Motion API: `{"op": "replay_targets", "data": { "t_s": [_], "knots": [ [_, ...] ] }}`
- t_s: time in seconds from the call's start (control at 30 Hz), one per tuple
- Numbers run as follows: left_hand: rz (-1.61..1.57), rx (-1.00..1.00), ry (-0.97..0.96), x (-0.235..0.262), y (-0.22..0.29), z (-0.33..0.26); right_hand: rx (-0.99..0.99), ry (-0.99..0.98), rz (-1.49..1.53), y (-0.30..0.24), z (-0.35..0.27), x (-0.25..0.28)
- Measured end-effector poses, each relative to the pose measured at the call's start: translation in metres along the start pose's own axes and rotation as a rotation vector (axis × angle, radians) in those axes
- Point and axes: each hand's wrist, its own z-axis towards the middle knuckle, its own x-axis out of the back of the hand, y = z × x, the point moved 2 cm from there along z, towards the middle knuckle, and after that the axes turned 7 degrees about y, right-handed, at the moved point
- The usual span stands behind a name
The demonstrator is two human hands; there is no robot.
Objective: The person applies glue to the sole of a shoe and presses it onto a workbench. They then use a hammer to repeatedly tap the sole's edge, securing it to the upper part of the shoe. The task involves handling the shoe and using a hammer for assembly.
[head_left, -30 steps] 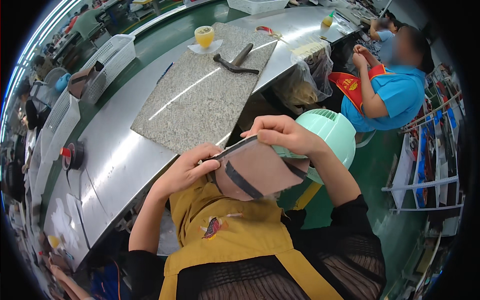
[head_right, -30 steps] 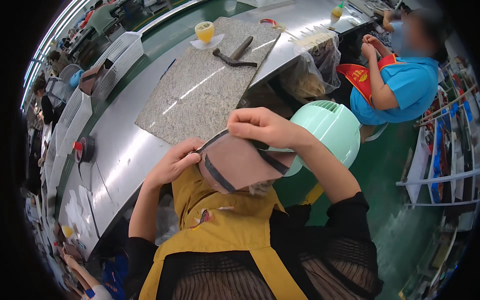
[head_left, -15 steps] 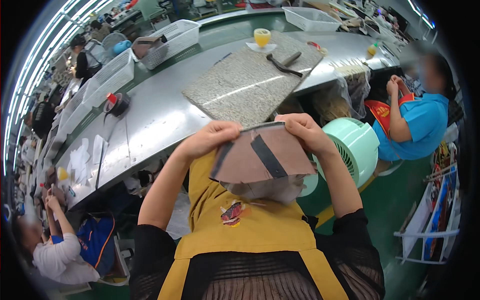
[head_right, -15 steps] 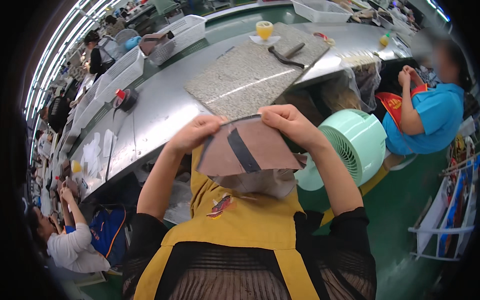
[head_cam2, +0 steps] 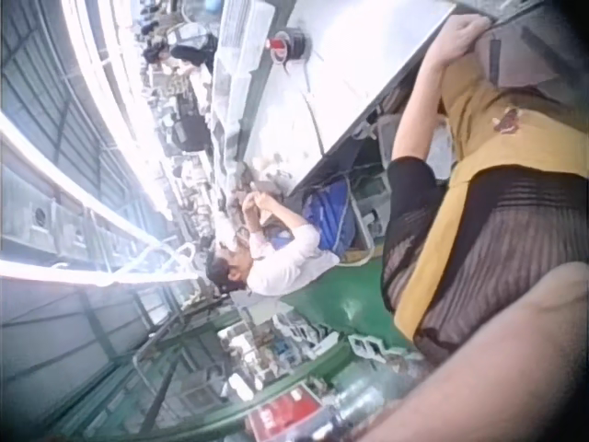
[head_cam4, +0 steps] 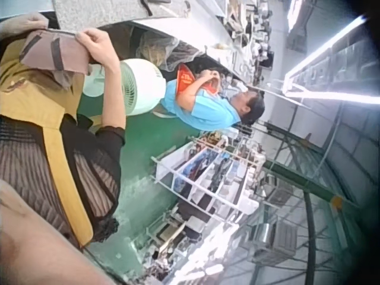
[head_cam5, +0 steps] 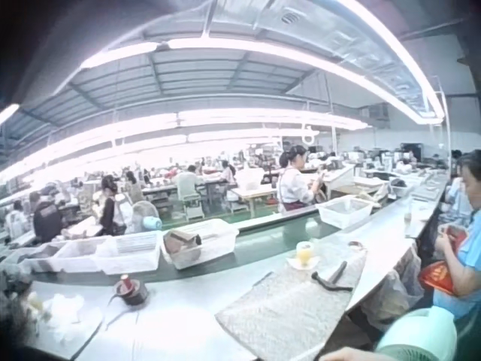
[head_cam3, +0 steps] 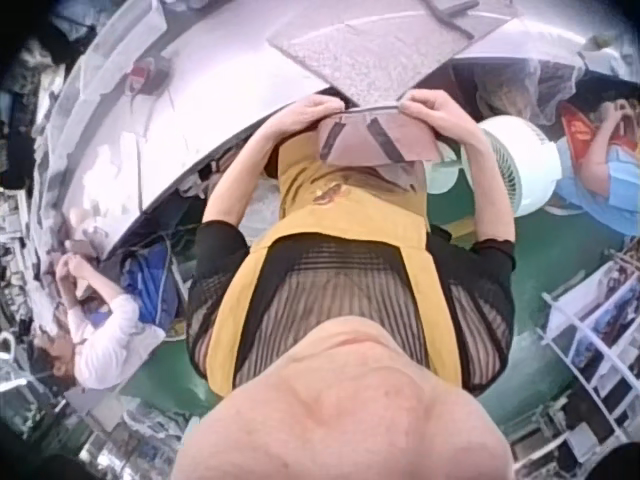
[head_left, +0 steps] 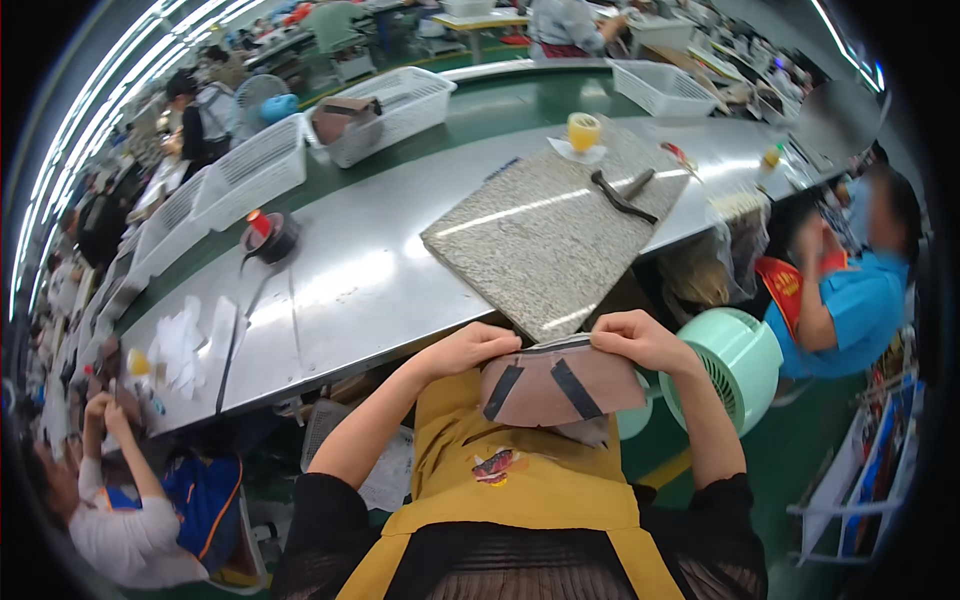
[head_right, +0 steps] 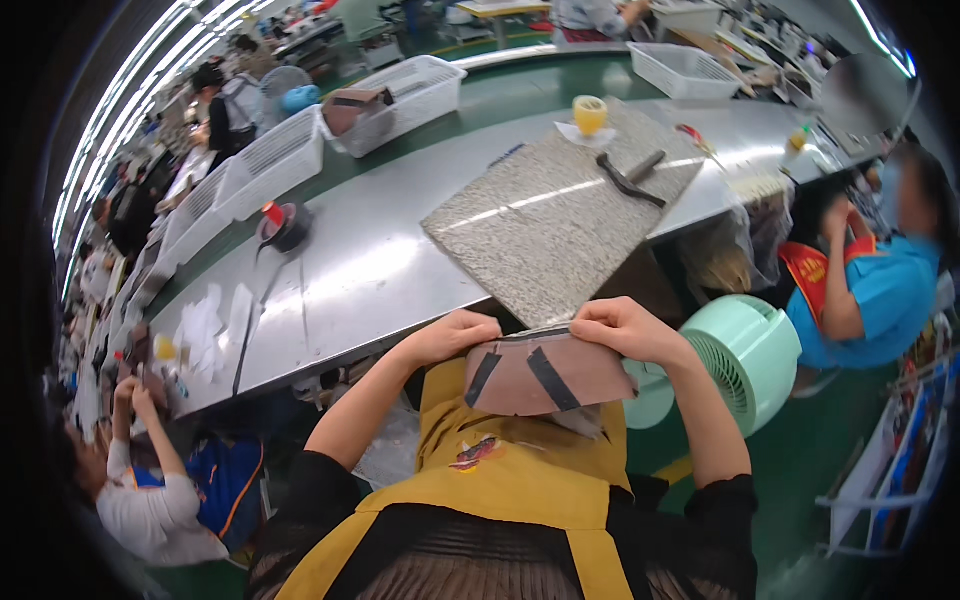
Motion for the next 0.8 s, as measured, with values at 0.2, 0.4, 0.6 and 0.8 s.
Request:
{"op": "replay_targets", "data": {
  "t_s": [0.2, 0.4, 0.6, 0.8],
  "knots": [
    [0.184, -0.316, 0.037, -0.01, 0.015, 0.011, 0.03, 0.127, -0.1, 0.003, -0.001, -0.023],
    [0.277, -0.068, -0.218, -0.021, 0.047, 0.022, 0.103, 0.152, -0.284, -0.003, -0.002, -0.033],
    [0.189, 0.003, -0.252, -0.022, 0.038, 0.022, 0.06, -0.084, -0.552, 0.03, -0.003, -0.019],
    [0.392, -0.078, -0.237, -0.004, -0.01, 0.02, 0.132, -0.17, -0.528, 0.034, -0.003, -0.018]
  ]
}}
